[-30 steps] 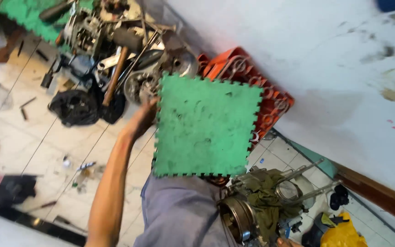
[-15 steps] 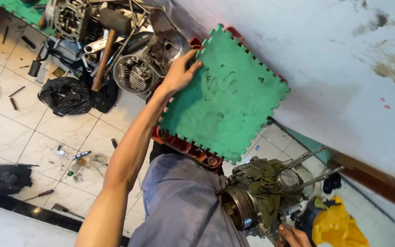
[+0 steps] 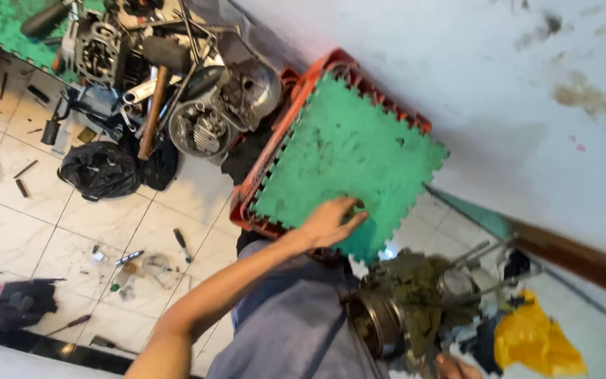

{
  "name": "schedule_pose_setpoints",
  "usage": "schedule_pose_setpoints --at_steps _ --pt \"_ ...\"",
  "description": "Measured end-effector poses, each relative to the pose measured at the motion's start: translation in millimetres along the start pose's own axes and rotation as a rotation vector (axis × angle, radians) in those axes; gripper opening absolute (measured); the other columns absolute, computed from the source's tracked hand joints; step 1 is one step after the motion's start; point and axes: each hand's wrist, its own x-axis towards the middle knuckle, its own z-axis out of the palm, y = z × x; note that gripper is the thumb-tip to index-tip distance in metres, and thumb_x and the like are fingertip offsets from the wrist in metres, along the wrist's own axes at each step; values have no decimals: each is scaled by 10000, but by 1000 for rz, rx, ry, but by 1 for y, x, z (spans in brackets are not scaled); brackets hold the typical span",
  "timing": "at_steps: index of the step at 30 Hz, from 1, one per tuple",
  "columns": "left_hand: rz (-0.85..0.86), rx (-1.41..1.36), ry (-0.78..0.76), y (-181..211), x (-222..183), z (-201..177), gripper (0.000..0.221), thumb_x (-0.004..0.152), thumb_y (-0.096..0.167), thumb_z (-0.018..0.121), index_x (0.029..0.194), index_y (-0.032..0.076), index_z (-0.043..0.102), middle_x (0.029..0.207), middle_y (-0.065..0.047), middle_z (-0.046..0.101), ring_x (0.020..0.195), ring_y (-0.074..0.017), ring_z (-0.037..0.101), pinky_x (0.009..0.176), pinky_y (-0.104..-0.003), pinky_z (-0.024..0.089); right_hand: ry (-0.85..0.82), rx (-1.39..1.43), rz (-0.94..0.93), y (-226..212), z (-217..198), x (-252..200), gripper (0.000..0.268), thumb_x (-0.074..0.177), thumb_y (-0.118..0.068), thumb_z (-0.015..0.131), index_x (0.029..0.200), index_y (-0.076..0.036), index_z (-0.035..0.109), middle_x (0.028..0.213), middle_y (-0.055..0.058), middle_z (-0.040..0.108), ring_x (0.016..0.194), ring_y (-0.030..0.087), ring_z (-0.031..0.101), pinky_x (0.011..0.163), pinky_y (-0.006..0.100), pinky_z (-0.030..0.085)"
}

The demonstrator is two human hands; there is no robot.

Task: The person kneels on the workshop floor and works on a disassembled motorcycle engine. They reposition a green foam mat, then fit and press a chain and sprocket assembly onto the engine case, adjust a piston and cylinder, and wipe parts with a cloth.

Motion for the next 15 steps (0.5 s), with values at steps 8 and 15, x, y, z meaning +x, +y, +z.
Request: schedule_pose_setpoints --at_steps 8,15 --pt "-288 -276 -219 -78 27 130 675 1026 609 366 1413 97 574 1356 -214 590 1266 -414 518 1064 -507 385 -3 509 1261 -200 -63 122 277 933 -222 701 965 54 698 569 129 576 520 235 561 533 434 470" --pt "-646 -1271 -510 -183 9 254 664 1019 602 357 1392 135 647 1304 -96 688 1072 -274 625 949 -445 486 -245 402 1158 -427 -101 295 418 1036 -315 565 813 35 521 528 92 491 450 170 426 455 355 316"
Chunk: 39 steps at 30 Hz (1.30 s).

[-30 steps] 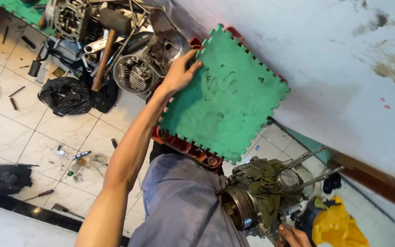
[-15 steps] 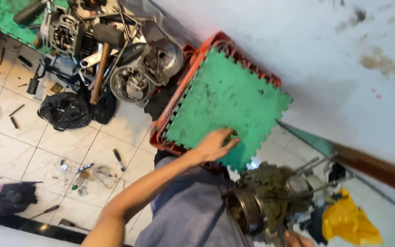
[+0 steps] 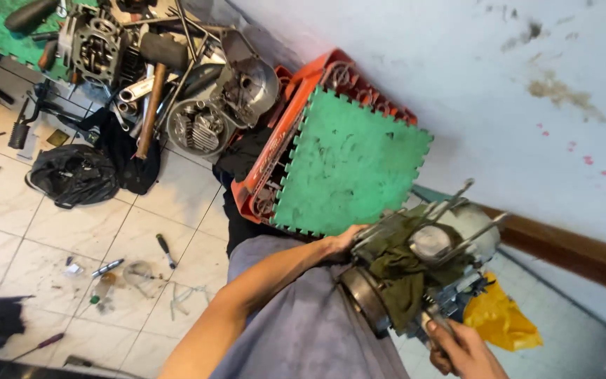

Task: The person kneels on the workshop floor and works on a disassembled motorcycle engine. They reposition a green foam mat, then fit and press a chain and sprocket assembly onto the engine case, adjust a piston and cylinder, and wipe parts with a cloth.

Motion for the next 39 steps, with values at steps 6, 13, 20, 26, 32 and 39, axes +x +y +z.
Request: schedule_pose_setpoints --at_steps 6,13,20,26,32,39 --pt "212 -508 -69 41 -106 10 578 996 512 444 1289 72 680 1165 -122 721 949 -247 722 853 -388 603 65 -198 -92 -58 21 -1 241 883 -315 707 1018 -116 733 538 60 566 470 158 509 472 376 406" --pt "1037 297 443 46 -146 -32 767 705 316 887 1316 -7 554 1104 -224 659 951 -319 717 812 -475 603 -249 -787 -417 -203 36 6 388 983 -389 608 827 -36 648 561 -4 506 521 85 480 482 327 405" --pt "616 -813 104 111 -236 21 645 950 549 490 1316 49 671 1230 -120 733 1071 -264 711 988 -398 559 -530 -808 -289 -283 61 33 434 1001 -383 599 753 -29 567 565 -2 489 522 106 441 481 324 369" --pt "514 -839 196 106 -212 9 717 913 631 485 1319 74 678 1256 -110 733 1111 -291 701 1021 -429 534 -507 -742 -225 -304 48 37 407 960 -409 641 789 -41 617 593 -21 481 552 102 460 502 320 390" --pt "471 -806 256 109 -192 -51 729 900 660 473 1287 78 681 1226 -115 733 1087 -304 700 996 -443 540 -536 -604 -215 -325 57 50 345 948 -390 645 818 -74 601 594 -10 503 524 110 488 478 311 383" --pt "568 -814 312 118 -226 -85 738 906 677 444 1246 68 685 1194 -114 736 1057 -293 706 963 -437 554 -700 -618 -273 -346 116 51 419 1002 -409 578 758 -71 538 597 -13 500 496 99 430 441 298 339"
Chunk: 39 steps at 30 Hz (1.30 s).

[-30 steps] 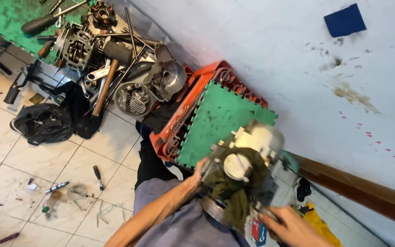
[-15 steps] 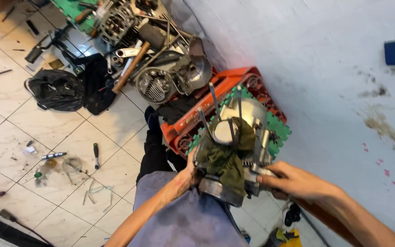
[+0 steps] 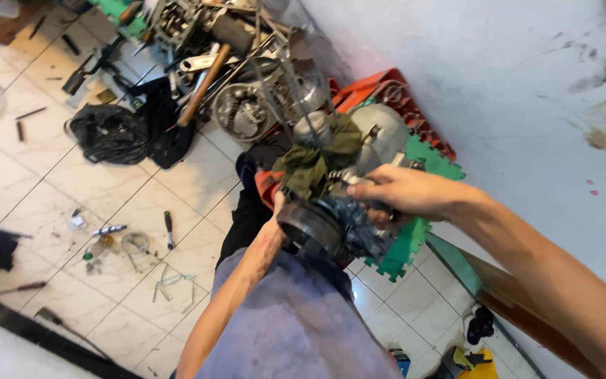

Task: The person kneels on the workshop floor and works on a disassembled motorcycle engine. They reposition a green foam mat, then fit and press a chain and sprocket assembly onto the engine case, adjust a piston and cylinder, and wipe parts with a cloth.

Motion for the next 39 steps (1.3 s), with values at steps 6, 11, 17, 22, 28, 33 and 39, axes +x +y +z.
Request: schedule_pose_setpoints --at_steps 6,11,17,22,28,33,39 --pt "43 1 -11 -11 -36 27 750 911 693 419 1210 59 688 1166 -113 739 1031 -284 712 934 -432 566 75 -205 34 -1 -3 -3 475 983 -446 537 766 -33 626 643 7 608 599 115 565 545 287 479" --pt "127 74 -87 -31 -50 17 692 959 664 434 1203 71 693 1149 -80 745 1017 -242 716 928 -410 577 3 -114 -7 -1 -1 -3 418 986 -441 546 808 -65 594 667 -15 559 619 100 531 562 303 502" --pt "157 146 -29 -39 -65 23 575 1005 593 481 1142 85 712 1071 -41 754 945 -181 717 862 -363 598 25 -200 -3 -3 8 -13 453 1006 -470 528 779 -81 573 669 -16 555 602 89 488 500 286 393" --pt "267 362 -102 -16 -72 -13 248 1062 307 585 1125 103 712 988 7 730 855 -123 674 753 -297 546 -10 -215 -44 -2 -3 -9 442 1010 -467 529 779 -91 554 672 -26 556 602 86 469 489 289 347" --pt "334 908 -42 35 -159 -19 362 1017 311 521 1245 116 724 1031 -12 773 727 -124 561 653 -262 458 8 -236 32 -3 4 -6 436 984 -473 525 775 -93 569 676 -26 585 628 84 532 534 292 459" --pt "449 891 21 34 -154 -24 388 1025 343 489 1302 134 663 1183 20 723 982 -81 639 833 -234 486 21 -215 -62 6 8 -3 468 1015 -480 543 810 -61 588 673 -11 582 602 105 483 482 292 367" --pt "603 1001 40 8 -169 -25 328 1046 291 546 1194 52 717 1018 -38 728 895 -122 643 808 -261 505 59 -105 -91 16 17 -3 442 970 -452 586 978 -20 679 703 31 659 655 139 613 541 315 506"
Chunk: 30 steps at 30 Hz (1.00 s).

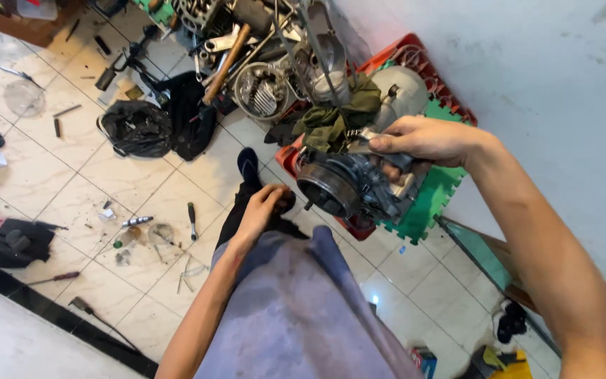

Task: The person kneels on the workshop floor and works on a disassembled motorcycle engine. They reposition a green foam mat, then fit and press a chain and sprocket assembly onto the engine case, adjust a piston and cylinder, and wipe parts with a cloth.

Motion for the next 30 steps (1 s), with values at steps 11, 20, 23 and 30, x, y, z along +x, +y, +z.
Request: schedule_pose_setpoints --at_steps 11,20,23,30 --pt "684 573 72 196 -35 51 548 877 185 769 1365 35 571 1301 -133 590 1111 -245 636 920 -342 525 1190 -308 -577 19 63 9 293 947 -288 766 941 2 729 752 128 722 624 168 667 593 330 511" --pt "773 744 -229 223 30 27 263 933 95 698 1191 60 667 1051 -125 665 973 -266 660 840 -358 543 1728 -327 -387 0 92 22 184 978 -211 793 917 -55 717 758 113 720 661 297 703 578 394 504" --pt "631 614 -251 241 48 22 169 973 84 653 1133 37 681 870 -90 704 777 -179 664 708 -313 541 1851 -325 -275 5 95 29 187 1000 -206 800 909 -72 708 766 107 721 670 321 698 588 414 497" --pt "745 734 -213 250 97 4 208 932 114 806 922 -19 645 720 -130 607 639 -163 538 604 -317 472 1984 -341 -328 7 103 29 191 1037 -179 796 941 -71 672 778 92 716 707 314 712 641 394 526"
